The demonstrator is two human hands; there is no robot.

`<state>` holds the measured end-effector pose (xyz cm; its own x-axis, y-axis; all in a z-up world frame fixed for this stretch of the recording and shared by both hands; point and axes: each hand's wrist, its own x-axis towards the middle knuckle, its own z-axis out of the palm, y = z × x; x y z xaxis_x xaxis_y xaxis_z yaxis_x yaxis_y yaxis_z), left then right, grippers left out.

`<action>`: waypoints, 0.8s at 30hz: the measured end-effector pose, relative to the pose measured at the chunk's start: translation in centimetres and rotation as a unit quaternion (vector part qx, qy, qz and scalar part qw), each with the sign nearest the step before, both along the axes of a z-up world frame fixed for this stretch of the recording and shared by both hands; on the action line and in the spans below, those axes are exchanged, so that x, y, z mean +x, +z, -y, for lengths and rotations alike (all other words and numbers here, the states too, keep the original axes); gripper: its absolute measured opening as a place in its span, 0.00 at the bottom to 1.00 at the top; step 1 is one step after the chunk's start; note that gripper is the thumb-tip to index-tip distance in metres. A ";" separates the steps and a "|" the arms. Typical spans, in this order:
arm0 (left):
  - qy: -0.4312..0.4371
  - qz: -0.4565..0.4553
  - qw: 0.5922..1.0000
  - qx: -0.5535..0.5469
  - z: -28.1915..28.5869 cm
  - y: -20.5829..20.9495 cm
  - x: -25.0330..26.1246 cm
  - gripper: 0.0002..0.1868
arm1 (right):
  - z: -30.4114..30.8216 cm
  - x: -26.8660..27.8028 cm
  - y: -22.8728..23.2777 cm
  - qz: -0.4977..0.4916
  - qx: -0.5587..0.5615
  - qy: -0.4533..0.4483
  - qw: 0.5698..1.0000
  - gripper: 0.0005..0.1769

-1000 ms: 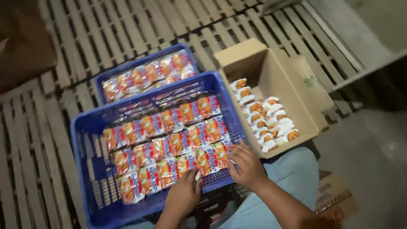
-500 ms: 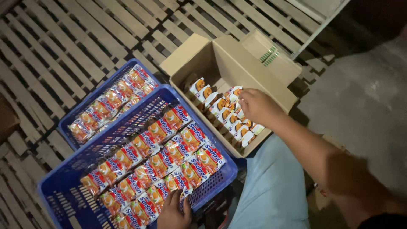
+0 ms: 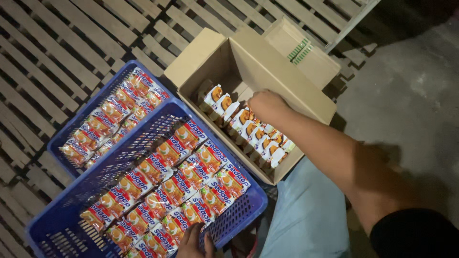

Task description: The person sorts packets of instant noodles by transferring them between a blue plastic crate and a cardboard box, rearranging them into neat rows in each container.

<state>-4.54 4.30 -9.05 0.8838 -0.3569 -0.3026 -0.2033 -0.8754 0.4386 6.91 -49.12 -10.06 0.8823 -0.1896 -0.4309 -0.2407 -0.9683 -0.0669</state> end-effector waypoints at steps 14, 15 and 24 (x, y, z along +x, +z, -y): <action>-0.009 -0.007 1.000 0.018 1.9 3.1 0.4 0.23 | -2.5 -7.1 10.2 0.241 0.070 -0.015 0.968 0.12; -0.017 -0.012 1.000 -0.016 1.9 3.4 0.5 0.21 | -2.6 -8.3 10.3 0.342 0.122 -0.019 0.931 0.04; 0.152 -0.266 0.923 -0.234 4.6 8.6 3.4 0.19 | -13.6 -18.4 16.3 0.557 0.191 0.067 0.805 0.09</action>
<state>-1.18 -0.34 -0.48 0.7358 -0.3175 -0.5982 0.3736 -0.5464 0.7496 -11.48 -35.57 6.23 0.7634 -0.1017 0.6379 0.2802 -0.8377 -0.4688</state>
